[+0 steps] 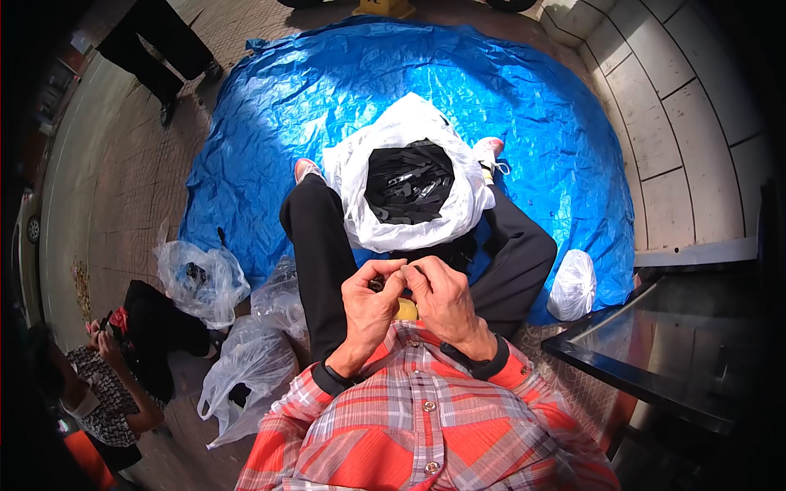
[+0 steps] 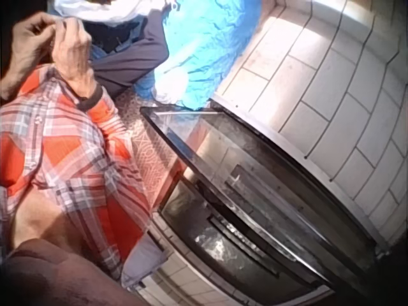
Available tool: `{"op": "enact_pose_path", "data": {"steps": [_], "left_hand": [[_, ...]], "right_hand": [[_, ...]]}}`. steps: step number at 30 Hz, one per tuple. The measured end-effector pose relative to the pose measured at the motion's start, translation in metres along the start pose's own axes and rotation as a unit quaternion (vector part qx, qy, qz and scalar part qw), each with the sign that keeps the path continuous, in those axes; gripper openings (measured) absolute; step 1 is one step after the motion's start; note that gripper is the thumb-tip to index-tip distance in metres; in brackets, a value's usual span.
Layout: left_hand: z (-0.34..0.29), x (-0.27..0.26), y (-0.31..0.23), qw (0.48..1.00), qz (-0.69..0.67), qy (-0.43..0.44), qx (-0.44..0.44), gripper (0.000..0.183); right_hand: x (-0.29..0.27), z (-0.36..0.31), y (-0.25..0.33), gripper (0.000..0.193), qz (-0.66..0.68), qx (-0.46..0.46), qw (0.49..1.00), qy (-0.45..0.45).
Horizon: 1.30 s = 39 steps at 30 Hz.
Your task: Assembling small black components, likely for footwear, while sitting on a blue tarp on a sidewalk.
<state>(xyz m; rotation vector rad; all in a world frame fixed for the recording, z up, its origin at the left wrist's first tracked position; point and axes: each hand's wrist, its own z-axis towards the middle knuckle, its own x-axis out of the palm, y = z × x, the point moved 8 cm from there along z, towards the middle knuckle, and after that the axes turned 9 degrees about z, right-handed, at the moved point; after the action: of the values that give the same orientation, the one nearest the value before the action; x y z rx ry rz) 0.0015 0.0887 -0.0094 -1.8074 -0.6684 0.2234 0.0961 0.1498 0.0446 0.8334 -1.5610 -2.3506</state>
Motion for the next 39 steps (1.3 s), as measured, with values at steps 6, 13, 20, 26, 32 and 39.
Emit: {"op": "enact_pose_path", "data": {"steps": [6, 13, 20, 26, 32, 39], "left_hand": [[-0.004, -0.005, 0.004, 0.996, 0.050, -0.006, 0.068, 0.015], [-0.002, 0.002, -0.003, 0.982, -0.156, 0.088, -0.059, 0.020], [-0.004, -0.005, 0.002, 0.992, -0.045, 0.106, -0.046, 0.017], [-0.006, -0.001, -0.011, 0.985, 0.107, 0.137, 0.020, 0.017], [0.013, -0.040, 0.011, 0.990, -0.133, 0.000, -0.041, 0.029], [0.003, -0.006, 0.027, 0.968, -0.123, 0.201, -0.086, 0.034]], "right_hand": [[0.013, -0.016, 0.032, 0.016, -0.167, -0.191, 0.966, 0.038], [0.012, -0.027, 0.038, 0.033, -0.222, -0.203, 0.950, 0.079], [-0.018, -0.002, 0.040, 0.027, -0.217, -0.132, 0.966, 0.042], [0.001, -0.010, -0.030, 0.021, 0.123, 0.205, 0.941, 0.240], [0.016, -0.023, -0.043, 0.023, 0.410, 0.356, 0.815, 0.203], [0.038, -0.037, -0.047, 0.017, 0.558, 0.399, 0.705, 0.179]]}}
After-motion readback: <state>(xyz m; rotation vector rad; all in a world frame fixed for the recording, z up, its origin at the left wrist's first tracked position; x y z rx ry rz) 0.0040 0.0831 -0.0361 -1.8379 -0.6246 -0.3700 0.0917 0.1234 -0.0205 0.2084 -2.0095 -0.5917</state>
